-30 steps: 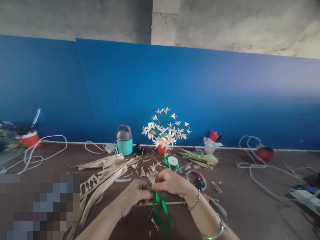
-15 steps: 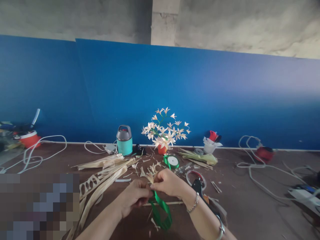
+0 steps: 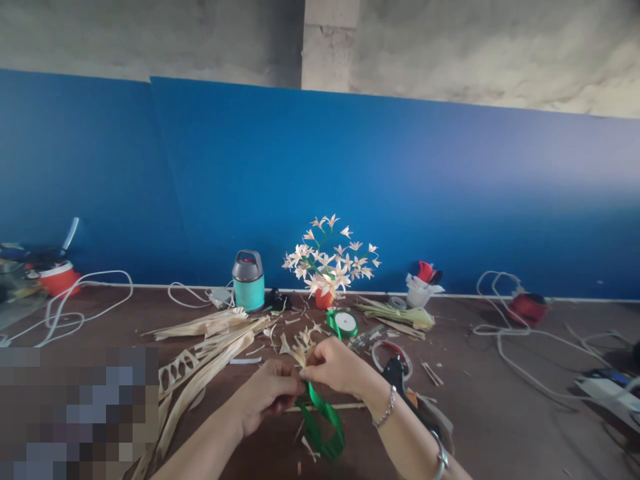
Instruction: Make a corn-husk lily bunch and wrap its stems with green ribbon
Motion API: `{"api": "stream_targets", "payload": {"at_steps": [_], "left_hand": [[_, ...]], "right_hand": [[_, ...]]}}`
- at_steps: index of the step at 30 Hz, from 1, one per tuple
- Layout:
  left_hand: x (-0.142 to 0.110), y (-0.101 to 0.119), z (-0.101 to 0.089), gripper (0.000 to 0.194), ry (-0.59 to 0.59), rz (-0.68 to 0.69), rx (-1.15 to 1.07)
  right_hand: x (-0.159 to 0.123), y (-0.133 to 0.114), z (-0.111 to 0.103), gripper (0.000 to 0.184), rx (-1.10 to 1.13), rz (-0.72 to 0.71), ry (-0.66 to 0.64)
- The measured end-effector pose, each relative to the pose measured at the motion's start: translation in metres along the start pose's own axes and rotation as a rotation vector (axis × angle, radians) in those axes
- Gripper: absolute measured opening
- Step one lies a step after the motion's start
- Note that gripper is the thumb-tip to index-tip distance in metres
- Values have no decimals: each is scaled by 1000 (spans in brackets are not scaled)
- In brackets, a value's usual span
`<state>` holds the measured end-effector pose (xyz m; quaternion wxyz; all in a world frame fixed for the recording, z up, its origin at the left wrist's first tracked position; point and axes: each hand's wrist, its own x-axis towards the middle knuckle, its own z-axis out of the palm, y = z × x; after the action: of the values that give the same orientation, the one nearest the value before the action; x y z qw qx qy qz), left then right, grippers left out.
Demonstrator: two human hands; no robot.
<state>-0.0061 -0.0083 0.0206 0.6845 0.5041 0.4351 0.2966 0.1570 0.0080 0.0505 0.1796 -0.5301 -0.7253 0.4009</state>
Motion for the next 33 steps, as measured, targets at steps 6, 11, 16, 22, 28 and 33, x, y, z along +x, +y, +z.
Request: {"api": "stream_targets", "payload": {"at_steps": [6, 11, 16, 22, 28, 33], "left_hand": [[0, -1, 0, 21, -25, 20, 1], [0, -1, -1, 21, -24, 12, -4], [0, -2, -1, 21, -17, 2, 1], [0, -2, -1, 21, -19, 4, 9], [0, -2, -1, 23, -8, -6, 10], [0, -1, -1, 23, -16, -1, 0]], "right_hand": [[-1, 0, 0, 25, 4, -6, -4], [0, 2, 0, 27, 1, -9, 1], [-1, 0, 0, 26, 6, -1, 0], [-1, 0, 0, 27, 12, -1, 1], [0, 2, 1, 26, 22, 3, 0], [0, 4, 2, 25, 26, 8, 2]]}}
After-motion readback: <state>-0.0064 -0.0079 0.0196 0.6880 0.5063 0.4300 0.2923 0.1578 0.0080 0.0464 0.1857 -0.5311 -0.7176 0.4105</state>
